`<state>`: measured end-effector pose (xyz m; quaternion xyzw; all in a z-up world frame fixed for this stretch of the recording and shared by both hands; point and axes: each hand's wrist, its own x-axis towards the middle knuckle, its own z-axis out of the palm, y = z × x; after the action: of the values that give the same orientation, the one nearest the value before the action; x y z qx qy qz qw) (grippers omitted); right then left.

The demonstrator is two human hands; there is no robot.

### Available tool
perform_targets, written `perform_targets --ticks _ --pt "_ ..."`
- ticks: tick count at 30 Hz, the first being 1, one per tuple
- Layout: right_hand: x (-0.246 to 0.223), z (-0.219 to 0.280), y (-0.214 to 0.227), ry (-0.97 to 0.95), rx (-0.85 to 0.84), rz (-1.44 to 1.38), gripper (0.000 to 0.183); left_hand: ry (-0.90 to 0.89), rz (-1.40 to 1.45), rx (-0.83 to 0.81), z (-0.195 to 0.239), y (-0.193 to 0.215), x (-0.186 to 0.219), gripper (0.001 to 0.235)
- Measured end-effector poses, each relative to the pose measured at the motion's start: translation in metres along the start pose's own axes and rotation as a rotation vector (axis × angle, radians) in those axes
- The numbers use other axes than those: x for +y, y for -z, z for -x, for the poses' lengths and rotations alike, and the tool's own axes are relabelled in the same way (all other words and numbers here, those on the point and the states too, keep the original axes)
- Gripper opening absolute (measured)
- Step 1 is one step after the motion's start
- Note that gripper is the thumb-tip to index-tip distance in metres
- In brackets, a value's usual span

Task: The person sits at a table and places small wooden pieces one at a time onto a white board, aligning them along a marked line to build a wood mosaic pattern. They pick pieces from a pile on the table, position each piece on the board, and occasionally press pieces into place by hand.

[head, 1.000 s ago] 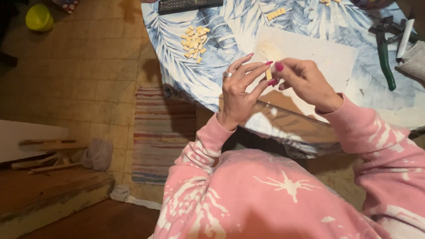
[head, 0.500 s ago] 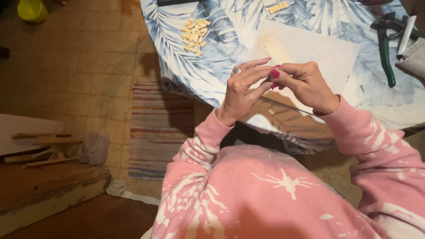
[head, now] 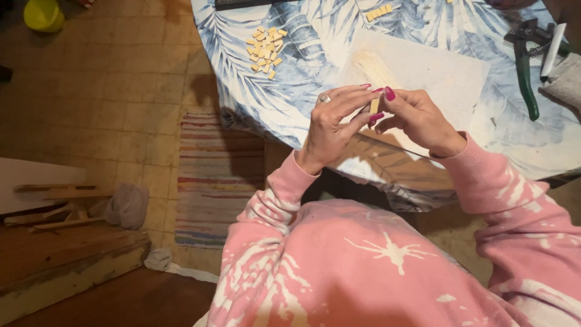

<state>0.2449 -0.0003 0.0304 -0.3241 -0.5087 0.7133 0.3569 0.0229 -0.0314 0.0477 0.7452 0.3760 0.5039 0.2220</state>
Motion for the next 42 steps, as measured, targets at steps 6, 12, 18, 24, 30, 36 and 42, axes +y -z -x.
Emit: perform_targets --ticks 6,12,18,24,30,36,42 --pt "-0.012 0.005 -0.01 0.052 0.006 0.233 0.034 -0.009 -0.031 -0.019 0.002 -0.001 0.003 0.039" --pt "-0.015 0.005 -0.011 0.048 0.024 0.213 0.031 -0.042 -0.018 -0.063 0.005 -0.002 0.002 0.04" --pt "-0.02 0.009 -0.01 0.069 0.035 0.295 0.03 -0.048 -0.036 -0.05 0.006 -0.002 0.002 0.035" --pt "-0.022 0.013 -0.008 0.056 0.063 0.314 0.03 -0.013 -0.07 -0.03 0.009 -0.002 0.003 0.033" --pt "-0.027 0.01 -0.006 0.042 0.005 0.399 0.032 -0.021 -0.047 -0.066 0.01 0.0 0.004 0.036" --pt "-0.021 0.012 -0.012 0.094 0.055 0.481 0.032 -0.034 -0.104 -0.065 0.01 -0.001 0.007 0.041" --pt "-0.015 0.013 -0.014 0.163 0.112 0.558 0.031 -0.121 -0.287 -0.003 0.01 0.001 0.007 0.037"
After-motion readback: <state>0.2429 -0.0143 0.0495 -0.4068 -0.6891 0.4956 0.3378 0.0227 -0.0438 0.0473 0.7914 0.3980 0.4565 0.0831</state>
